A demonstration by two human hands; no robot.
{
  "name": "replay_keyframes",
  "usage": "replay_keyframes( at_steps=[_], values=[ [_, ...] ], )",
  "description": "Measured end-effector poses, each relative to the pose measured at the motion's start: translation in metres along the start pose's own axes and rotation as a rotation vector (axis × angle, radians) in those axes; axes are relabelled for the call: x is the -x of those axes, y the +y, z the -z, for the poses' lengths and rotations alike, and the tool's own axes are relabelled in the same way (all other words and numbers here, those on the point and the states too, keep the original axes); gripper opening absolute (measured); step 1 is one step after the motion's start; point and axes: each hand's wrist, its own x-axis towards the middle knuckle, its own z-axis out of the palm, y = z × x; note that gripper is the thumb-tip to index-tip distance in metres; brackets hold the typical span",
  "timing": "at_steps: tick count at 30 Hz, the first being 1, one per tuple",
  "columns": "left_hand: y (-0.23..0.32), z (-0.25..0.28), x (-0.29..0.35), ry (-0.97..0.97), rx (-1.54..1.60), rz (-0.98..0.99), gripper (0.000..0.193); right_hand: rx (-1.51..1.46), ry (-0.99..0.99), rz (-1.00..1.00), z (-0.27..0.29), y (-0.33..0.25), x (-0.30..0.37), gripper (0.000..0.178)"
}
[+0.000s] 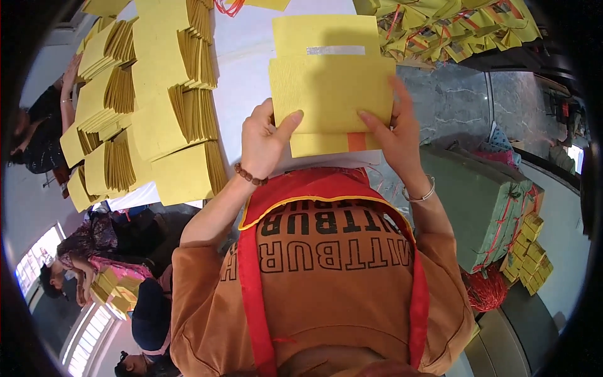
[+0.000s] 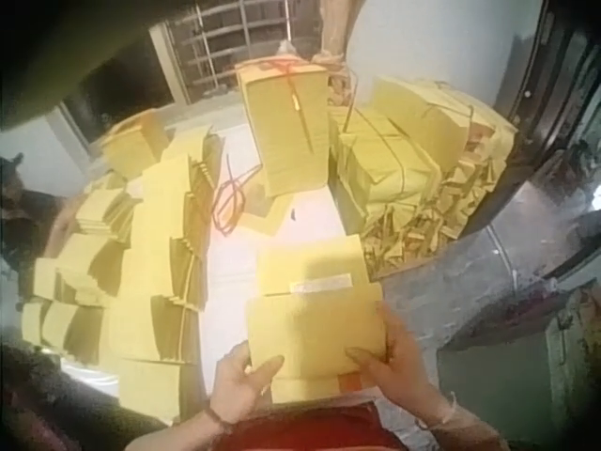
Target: Folding and stacking yellow paper products at a workbench.
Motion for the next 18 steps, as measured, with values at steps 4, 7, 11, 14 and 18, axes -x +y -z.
replay_keyframes(
  at_steps=[4, 7, 11, 14, 18],
  values=[
    [0.002, 0.005, -0.003, -0.007, 0.03, 0.167, 0.022, 0.289, -0.057, 0.046, 0.004, -0.002, 0.001, 0.036],
    [-0.008, 0.006, -0.006, -0.007, 0.105, 0.188, 0.021, 0.192, -0.02, -0.005, 0.001, 0.0, 0.0, 0.031],
    [0.0, 0.004, -0.006, 0.001, 0.183, 0.242, 0.02, 0.173, -0.031, -0.09, 0.002, -0.003, -0.004, 0.03],
    [0.003, 0.005, -0.007, -0.001, 0.259, 0.301, 0.019, 0.205, -0.053, -0.134, 0.003, -0.005, -0.006, 0.03],
    [0.005, 0.006, -0.008, -0.023, 0.257, 0.337, 0.017, 0.185, -0.06, -0.163, 0.004, -0.004, -0.006, 0.031]
  ],
)
